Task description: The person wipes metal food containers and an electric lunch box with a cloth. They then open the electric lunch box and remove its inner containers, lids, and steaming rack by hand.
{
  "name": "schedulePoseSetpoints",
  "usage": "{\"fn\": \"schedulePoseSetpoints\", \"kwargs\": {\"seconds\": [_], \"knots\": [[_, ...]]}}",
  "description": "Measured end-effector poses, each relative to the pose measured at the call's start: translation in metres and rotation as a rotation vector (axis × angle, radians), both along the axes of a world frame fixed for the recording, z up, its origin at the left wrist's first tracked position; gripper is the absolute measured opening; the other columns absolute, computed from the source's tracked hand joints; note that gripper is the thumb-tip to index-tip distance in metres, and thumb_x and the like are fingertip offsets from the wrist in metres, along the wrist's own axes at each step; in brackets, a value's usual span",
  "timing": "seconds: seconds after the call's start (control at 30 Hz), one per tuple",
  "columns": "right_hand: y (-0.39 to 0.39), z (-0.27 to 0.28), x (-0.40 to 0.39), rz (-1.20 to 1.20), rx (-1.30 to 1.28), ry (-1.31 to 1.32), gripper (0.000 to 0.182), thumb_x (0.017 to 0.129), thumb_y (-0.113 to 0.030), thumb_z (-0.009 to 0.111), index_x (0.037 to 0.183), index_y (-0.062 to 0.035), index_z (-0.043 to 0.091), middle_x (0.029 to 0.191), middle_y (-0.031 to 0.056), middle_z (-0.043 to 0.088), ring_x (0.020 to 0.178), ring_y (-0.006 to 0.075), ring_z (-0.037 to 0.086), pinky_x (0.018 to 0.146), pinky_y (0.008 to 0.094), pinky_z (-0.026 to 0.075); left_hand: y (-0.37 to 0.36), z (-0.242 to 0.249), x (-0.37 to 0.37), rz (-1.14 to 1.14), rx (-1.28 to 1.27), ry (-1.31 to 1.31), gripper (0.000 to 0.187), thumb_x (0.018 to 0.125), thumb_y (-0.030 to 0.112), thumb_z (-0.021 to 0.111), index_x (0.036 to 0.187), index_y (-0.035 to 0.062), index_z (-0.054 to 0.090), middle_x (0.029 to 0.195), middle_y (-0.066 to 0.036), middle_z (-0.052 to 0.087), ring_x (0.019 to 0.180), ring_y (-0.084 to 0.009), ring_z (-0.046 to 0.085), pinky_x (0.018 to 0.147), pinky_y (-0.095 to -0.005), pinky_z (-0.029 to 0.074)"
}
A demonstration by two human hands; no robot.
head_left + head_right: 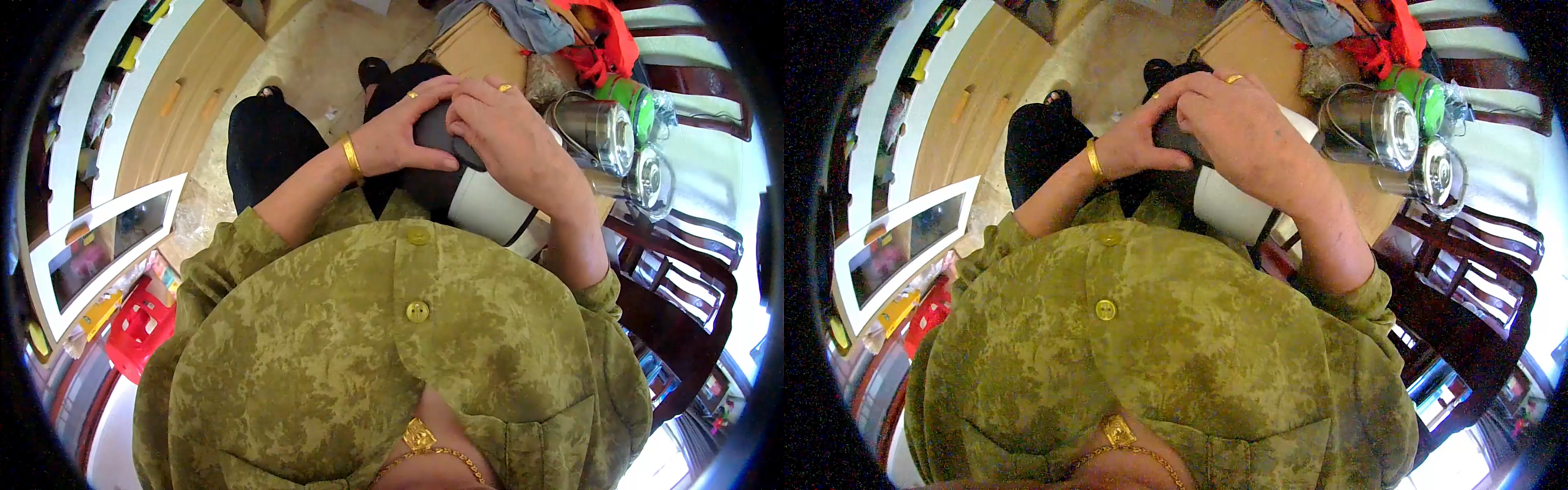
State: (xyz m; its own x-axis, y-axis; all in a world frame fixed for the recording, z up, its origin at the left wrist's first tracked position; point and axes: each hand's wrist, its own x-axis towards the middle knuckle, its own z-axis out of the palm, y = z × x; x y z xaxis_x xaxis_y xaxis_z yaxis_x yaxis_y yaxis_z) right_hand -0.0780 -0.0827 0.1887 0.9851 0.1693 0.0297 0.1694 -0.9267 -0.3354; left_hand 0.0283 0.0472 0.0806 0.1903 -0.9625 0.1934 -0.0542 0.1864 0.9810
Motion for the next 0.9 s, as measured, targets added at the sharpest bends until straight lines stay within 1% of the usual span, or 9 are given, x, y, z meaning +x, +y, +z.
{"fn": "schedulePoseSetpoints", "kwargs": {"seconds": [0.2,0.27,0.37,0.4,0.43,0.53,0.67,0.77,0.9], "knots": [[-0.017,-0.001,-0.009,-0.199,0.271,0.059,0.011,0.084,-0.005,0.050,0.093,-0.0026,0.055,0.097,0.0076,0.055,0.091,0.0224,0.052,0.078,0.0309,0.040,-0.004,-0.005,0.000,0.024,-0.048,-0.025,0.078,0.066,0.028,0.076,0.130,0.0060,0.036,0.135,-0.012,0.033,0.127,-0.0252,0.029,0.106,-0.0345,0.022],[-0.029,0.005,-0.023,-0.686,0.428,-0.144,0.019,0.084,-0.013,0.053,0.099,-0.0020,0.057,0.101,0.0107,0.055,0.097,0.0241,0.053,0.083,0.0342,0.042,-0.003,-0.007,0.007,0.027,-0.073,-0.092,0.074,0.069,0.027,0.074,0.130,0.0078,0.037,0.135,-0.012,0.033,0.127,-0.0254,0.030,0.106,-0.0346,0.023],[-0.038,-0.017,-0.051,-0.732,0.519,-0.206,0.030,0.083,-0.018,0.056,0.109,-0.0030,0.054,0.105,0.0120,0.055,0.100,0.0219,0.052,0.089,0.0302,0.038,0.009,-0.011,0.015,0.030,0.057,-0.009,0.080,0.069,0.041,0.070,0.134,0.0121,0.034,0.139,-0.012,0.029,0.130,-0.0249,0.025,0.107,-0.0370,0.018],[-0.033,-0.021,-0.057,-0.665,0.669,-0.085,0.045,0.081,-0.028,0.060,0.118,-0.0043,0.049,0.114,0.0165,0.051,0.108,0.0266,0.048,0.095,0.0332,0.034,0.014,-0.011,0.018,0.074,0.052,-0.090,0.073,0.072,0.040,0.067,0.133,0.0120,0.037,0.137,-0.012,0.031,0.128,-0.0246,0.029,0.104,-0.0359,0.025],[-0.028,-0.027,-0.054,-0.516,0.448,-0.175,0.065,0.073,-0.043,0.065,0.122,-0.0053,0.045,0.120,0.0180,0.045,0.113,0.0311,0.042,0.098,0.0385,0.031,0.021,-0.009,0.021,0.068,0.055,-0.091,0.073,0.072,0.040,0.067,0.133,0.0120,0.037,0.137,-0.012,0.031,0.128,-0.0246,0.029,0.104,-0.0359,0.025],[-0.006,-0.023,-0.044,-0.492,0.326,-0.160,0.095,0.050,-0.063,0.070,0.123,-0.0073,0.045,0.123,0.0176,0.040,0.113,0.0367,0.039,0.097,0.0448,0.031,0.044,0.015,0.027,0.170,0.286,-0.197,0.057,0.075,0.028,0.067,0.125,0.0083,0.048,0.130,-0.008,0.039,0.115,-0.0201,0.043,0.088,-0.0311,0.041],[0.013,-0.022,-0.030,-0.444,0.160,-0.191,0.091,0.047,-0.060,0.072,0.121,-0.0122,0.048,0.122,0.0163,0.041,0.112,0.0376,0.038,0.095,0.0478,0.029,0.065,0.032,0.018,0.249,0.422,-0.097,0.047,0.078,0.011,0.064,0.122,0.0031,0.049,0.114,-0.008,0.052,0.100,-0.0134,0.052,0.085,-0.0258,0.044],[0.025,-0.021,-0.025,-0.421,0.101,-0.194,0.090,0.045,-0.055,0.075,0.120,-0.0125,0.050,0.122,0.0156,0.041,0.112,0.0368,0.037,0.096,0.0479,0.028,0.069,0.035,0.024,0.224,0.564,0.273,0.046,0.079,0.012,0.064,0.120,0.0010,0.049,0.101,-0.006,0.055,0.098,-0.0129,0.052,0.086,-0.0261,0.043],[0.034,-0.020,-0.022,-0.417,0.042,-0.158,0.090,0.041,-0.048,0.079,0.119,-0.0138,0.051,0.123,0.0139,0.040,0.113,0.0357,0.036,0.096,0.0477,0.028,0.062,0.038,0.021,0.319,0.661,0.214,0.042,0.075,0.020,0.070,0.107,-0.0010,0.052,0.094,-0.005,0.055,0.088,-0.0114,0.052,0.080,-0.0243,0.043]]}}
